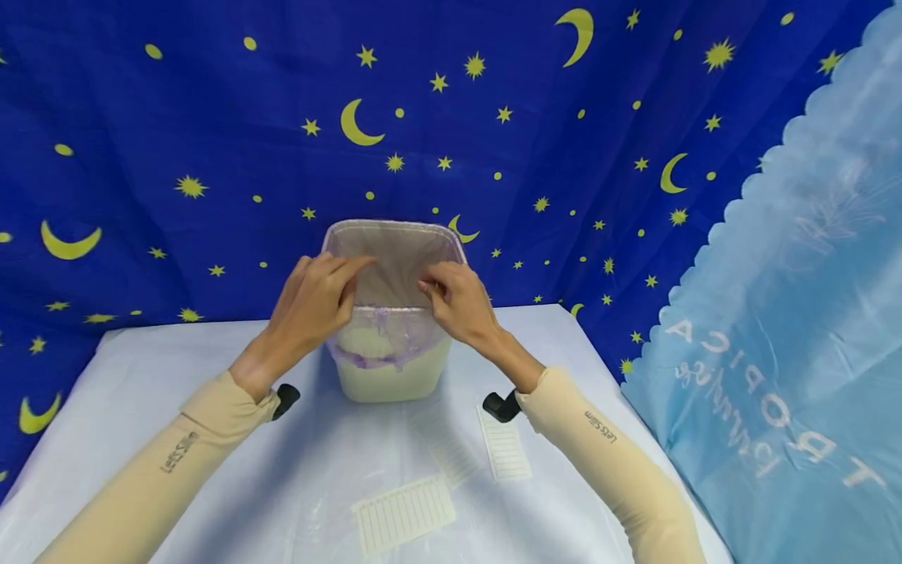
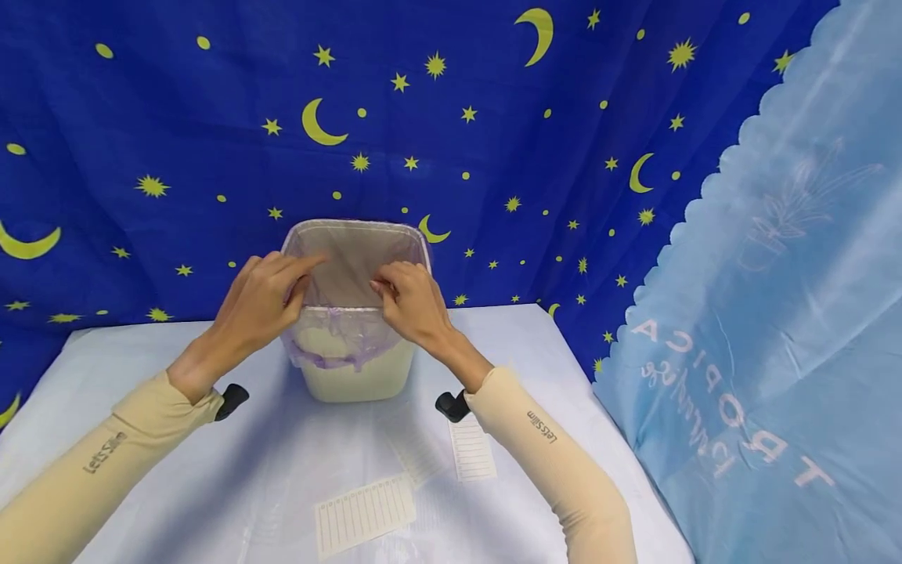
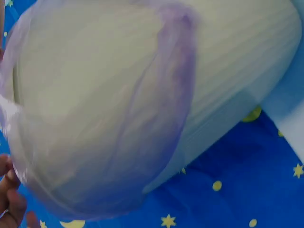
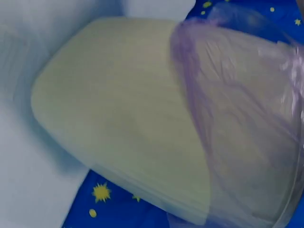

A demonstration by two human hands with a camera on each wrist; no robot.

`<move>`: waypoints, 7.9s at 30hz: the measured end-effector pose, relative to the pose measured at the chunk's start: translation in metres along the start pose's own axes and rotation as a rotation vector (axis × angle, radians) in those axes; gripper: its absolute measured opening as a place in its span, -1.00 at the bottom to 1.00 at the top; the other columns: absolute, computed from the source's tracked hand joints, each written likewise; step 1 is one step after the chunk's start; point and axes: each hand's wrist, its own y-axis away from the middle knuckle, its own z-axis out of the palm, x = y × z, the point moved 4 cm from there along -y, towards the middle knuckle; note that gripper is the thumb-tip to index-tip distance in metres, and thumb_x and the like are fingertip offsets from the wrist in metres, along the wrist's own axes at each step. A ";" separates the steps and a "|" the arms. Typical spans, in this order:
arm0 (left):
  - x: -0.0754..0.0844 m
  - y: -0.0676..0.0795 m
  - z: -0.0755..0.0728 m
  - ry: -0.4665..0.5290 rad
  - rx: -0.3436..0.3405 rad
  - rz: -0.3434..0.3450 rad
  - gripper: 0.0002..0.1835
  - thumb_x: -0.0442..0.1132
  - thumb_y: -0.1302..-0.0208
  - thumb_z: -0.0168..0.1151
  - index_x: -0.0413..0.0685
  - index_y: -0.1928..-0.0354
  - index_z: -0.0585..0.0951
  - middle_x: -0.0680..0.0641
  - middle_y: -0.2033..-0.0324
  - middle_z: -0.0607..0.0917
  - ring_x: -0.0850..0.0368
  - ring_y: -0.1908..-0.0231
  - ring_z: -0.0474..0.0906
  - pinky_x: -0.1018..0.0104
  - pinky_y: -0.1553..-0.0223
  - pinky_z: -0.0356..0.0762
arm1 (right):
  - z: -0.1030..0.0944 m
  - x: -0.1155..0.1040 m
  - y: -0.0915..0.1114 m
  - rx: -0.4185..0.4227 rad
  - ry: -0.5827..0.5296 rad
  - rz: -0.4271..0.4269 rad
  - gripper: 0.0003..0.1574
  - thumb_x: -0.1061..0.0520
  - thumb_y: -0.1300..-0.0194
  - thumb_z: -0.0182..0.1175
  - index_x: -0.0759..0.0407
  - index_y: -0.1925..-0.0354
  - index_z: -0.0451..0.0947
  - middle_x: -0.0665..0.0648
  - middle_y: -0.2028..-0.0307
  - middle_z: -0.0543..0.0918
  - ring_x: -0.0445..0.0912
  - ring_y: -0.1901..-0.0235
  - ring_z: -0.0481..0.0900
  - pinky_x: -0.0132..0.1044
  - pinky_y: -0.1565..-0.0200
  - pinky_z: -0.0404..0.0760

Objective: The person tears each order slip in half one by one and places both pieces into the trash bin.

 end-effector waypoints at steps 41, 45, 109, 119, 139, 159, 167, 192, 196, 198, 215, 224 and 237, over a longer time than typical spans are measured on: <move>0.085 0.205 0.092 0.135 -0.712 -0.321 -0.59 -0.08 0.00 0.49 -0.02 0.07 0.69 0.05 0.25 0.57 0.11 0.26 0.47 0.28 0.34 0.42 | 0.107 -0.027 0.195 -0.891 0.031 0.218 -0.38 -0.09 0.10 0.56 -0.06 0.01 0.65 -0.14 0.13 0.67 -0.31 0.17 0.55 -0.34 0.01 0.49; 0.091 0.218 0.100 0.147 -0.807 -0.350 -0.36 0.04 0.11 0.50 -0.14 -0.03 0.60 -0.05 0.22 0.53 0.05 0.25 0.43 0.22 0.34 0.40 | 0.114 -0.031 0.206 -0.930 0.118 0.216 -0.25 -0.20 0.22 0.56 -0.10 -0.01 0.62 -0.15 0.20 0.62 -0.32 0.27 0.45 -0.42 0.14 0.41; 0.068 0.167 0.076 0.230 -0.655 -0.388 -0.61 -0.22 -0.37 0.16 0.13 0.67 0.41 0.21 0.75 0.27 0.32 0.68 0.30 0.36 0.62 0.23 | 0.104 -0.050 0.149 -0.671 0.009 0.090 -0.66 0.20 -0.36 0.08 0.00 0.58 0.40 -0.15 0.72 0.23 -0.35 0.66 0.16 -0.54 0.57 0.17; 0.075 0.164 0.085 0.208 -0.628 -0.363 -0.45 -0.28 -0.23 0.19 0.18 0.78 0.12 0.22 0.75 0.04 0.35 0.69 0.05 0.42 0.63 0.10 | 0.103 -0.050 0.154 -0.618 -0.104 0.246 -0.57 0.35 -0.07 0.12 0.01 0.75 0.23 -0.19 0.77 0.13 -0.40 0.74 0.00 -0.56 0.65 -0.01; 0.062 0.156 0.077 0.178 -0.542 -0.397 -0.43 -0.35 -0.19 0.22 0.18 0.78 0.10 0.24 0.79 -0.03 0.36 0.71 -0.13 0.47 0.67 -0.09 | 0.119 -0.035 0.135 -0.618 -0.532 0.463 -0.75 0.41 -0.09 0.02 0.31 0.66 0.50 -0.10 0.75 0.17 -0.34 0.72 0.04 -0.48 0.60 0.04; 0.055 0.146 0.073 0.343 -0.700 -0.450 -0.87 -0.15 -0.26 0.31 0.08 0.42 0.75 0.19 0.74 0.40 0.34 0.69 0.20 0.43 0.66 0.16 | 0.091 -0.040 0.124 -0.713 -0.058 -0.005 -0.76 0.16 -0.29 0.24 -0.07 0.52 0.67 -0.20 0.71 0.35 -0.39 0.70 0.05 -0.58 0.59 0.09; 0.064 0.139 0.074 0.266 -0.595 -0.460 -0.54 -0.14 -0.23 0.34 0.10 0.80 0.43 0.22 0.79 0.13 0.35 0.71 0.09 0.44 0.67 0.09 | 0.087 -0.038 0.127 -0.547 -0.057 0.093 -0.70 0.39 -0.03 0.18 0.03 0.46 0.73 -0.12 0.61 0.62 -0.39 0.63 0.19 -0.60 0.54 0.23; 0.071 0.138 0.067 0.107 -0.394 -0.322 -0.47 -0.11 -0.11 0.42 0.17 0.84 0.30 0.24 0.82 0.10 0.38 0.74 0.04 0.43 0.68 0.12 | 0.105 -0.011 0.142 -0.548 -0.814 0.628 -0.81 0.38 -0.26 0.16 0.56 0.37 0.63 0.32 0.42 0.69 -0.34 0.45 0.47 -0.48 0.30 0.42; 0.068 0.139 0.069 0.204 -0.555 -0.448 -0.73 -0.08 -0.11 0.43 0.05 0.66 0.62 0.13 0.75 0.50 0.35 0.72 0.18 0.41 0.64 0.23 | 0.103 -0.015 0.139 -0.581 -0.695 0.458 -0.84 0.41 -0.24 0.18 0.45 0.44 0.67 0.21 0.53 0.65 -0.36 0.54 0.36 -0.51 0.38 0.37; 0.066 0.141 0.070 0.275 -0.662 -0.545 -0.81 -0.08 -0.09 0.45 -0.03 0.48 0.73 0.01 0.59 0.68 0.32 0.69 0.26 0.38 0.62 0.28 | 0.100 -0.020 0.136 -0.615 -0.602 0.334 -0.83 0.41 -0.23 0.20 0.35 0.46 0.69 0.13 0.58 0.62 -0.38 0.58 0.29 -0.54 0.42 0.33; 0.069 0.143 0.068 0.276 -0.651 -0.385 -0.95 -0.17 -0.07 0.46 0.10 0.39 0.81 0.11 0.53 0.75 0.27 0.64 0.51 0.40 0.65 0.41 | 0.079 -0.048 0.130 -0.681 -0.146 0.129 -0.80 0.35 -0.09 0.32 0.07 0.47 0.76 -0.07 0.52 0.73 -0.43 0.69 0.09 -0.64 0.60 0.14; 0.072 0.139 0.064 0.258 -0.571 -0.305 -0.87 -0.26 -0.10 0.40 0.18 0.36 0.82 0.17 0.63 0.71 0.43 0.74 0.09 0.48 0.75 0.11 | 0.079 -0.044 0.132 -0.518 -0.259 0.245 -0.80 0.41 0.03 0.34 0.14 0.53 0.75 -0.01 0.53 0.75 -0.46 0.56 0.45 -0.65 0.42 0.43; 0.078 0.141 0.063 0.233 -0.517 -0.280 -0.81 -0.34 -0.02 0.37 0.13 0.37 0.82 0.09 0.64 0.71 0.40 0.74 0.00 0.49 0.74 0.06 | 0.096 -0.025 0.147 -0.582 -0.659 0.543 -0.90 0.50 0.01 0.28 0.40 0.54 0.65 0.07 0.64 0.61 -0.35 0.64 0.32 -0.50 0.55 0.34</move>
